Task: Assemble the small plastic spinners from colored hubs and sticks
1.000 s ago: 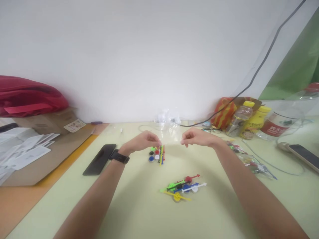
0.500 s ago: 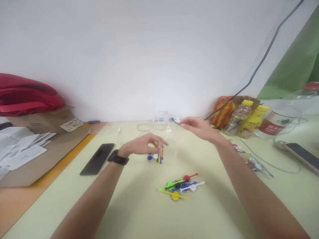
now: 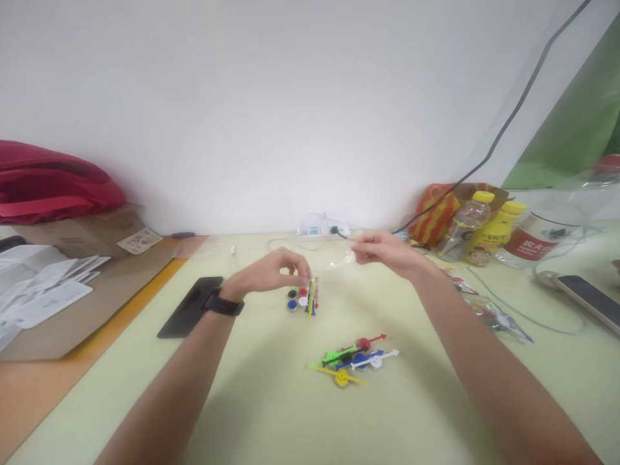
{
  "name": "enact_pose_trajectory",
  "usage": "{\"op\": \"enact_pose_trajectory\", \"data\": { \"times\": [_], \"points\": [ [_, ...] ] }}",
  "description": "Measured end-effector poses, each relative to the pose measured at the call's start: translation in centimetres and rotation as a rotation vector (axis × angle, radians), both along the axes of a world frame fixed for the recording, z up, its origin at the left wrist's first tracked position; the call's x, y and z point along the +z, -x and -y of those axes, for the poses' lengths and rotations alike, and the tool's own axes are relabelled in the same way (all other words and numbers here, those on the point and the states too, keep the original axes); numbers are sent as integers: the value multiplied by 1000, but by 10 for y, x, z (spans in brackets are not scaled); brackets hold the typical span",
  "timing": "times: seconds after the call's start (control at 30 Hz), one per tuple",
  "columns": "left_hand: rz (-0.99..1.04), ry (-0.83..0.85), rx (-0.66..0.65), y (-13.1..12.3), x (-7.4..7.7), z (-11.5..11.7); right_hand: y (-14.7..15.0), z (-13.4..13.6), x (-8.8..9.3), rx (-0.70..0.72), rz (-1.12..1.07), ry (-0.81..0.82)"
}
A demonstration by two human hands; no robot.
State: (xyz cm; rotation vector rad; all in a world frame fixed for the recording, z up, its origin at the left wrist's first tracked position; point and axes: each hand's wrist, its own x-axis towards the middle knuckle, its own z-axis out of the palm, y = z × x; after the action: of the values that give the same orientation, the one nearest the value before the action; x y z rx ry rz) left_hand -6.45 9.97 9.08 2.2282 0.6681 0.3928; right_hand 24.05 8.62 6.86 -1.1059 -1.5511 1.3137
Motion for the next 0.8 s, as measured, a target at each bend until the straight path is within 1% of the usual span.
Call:
{"op": "enact_pose_trajectory", "data": {
  "times": [0.07, 0.17, 0.23, 0.3, 0.43, 0.6, 0.67, 0.8],
  "points": [
    [0, -44, 37, 2, 0, -1, 0, -1, 1, -50, -34, -21],
    [33, -49, 106, 3, 0, -1, -1, -2, 3, -155, -86, -61],
    [63, -32, 146, 3, -1, -1, -4, -1, 4, -139, -107, -57],
    [93, -6, 189, 3, -1, -1, -9, 0, 6, -35, -105, -19],
    [155, 7, 272, 4, -2, -2, -20, 6, 9, 257, -51, 66],
    [161, -71, 311, 1, -3, -3, -18, 10, 7, 599, -63, 49],
    [161, -107, 312, -1, -3, -2, -13, 11, 5, 671, -94, 30],
    [164, -187, 327, -3, 0, 0, -6, 10, 2, 677, -156, 5]
  ]
}}
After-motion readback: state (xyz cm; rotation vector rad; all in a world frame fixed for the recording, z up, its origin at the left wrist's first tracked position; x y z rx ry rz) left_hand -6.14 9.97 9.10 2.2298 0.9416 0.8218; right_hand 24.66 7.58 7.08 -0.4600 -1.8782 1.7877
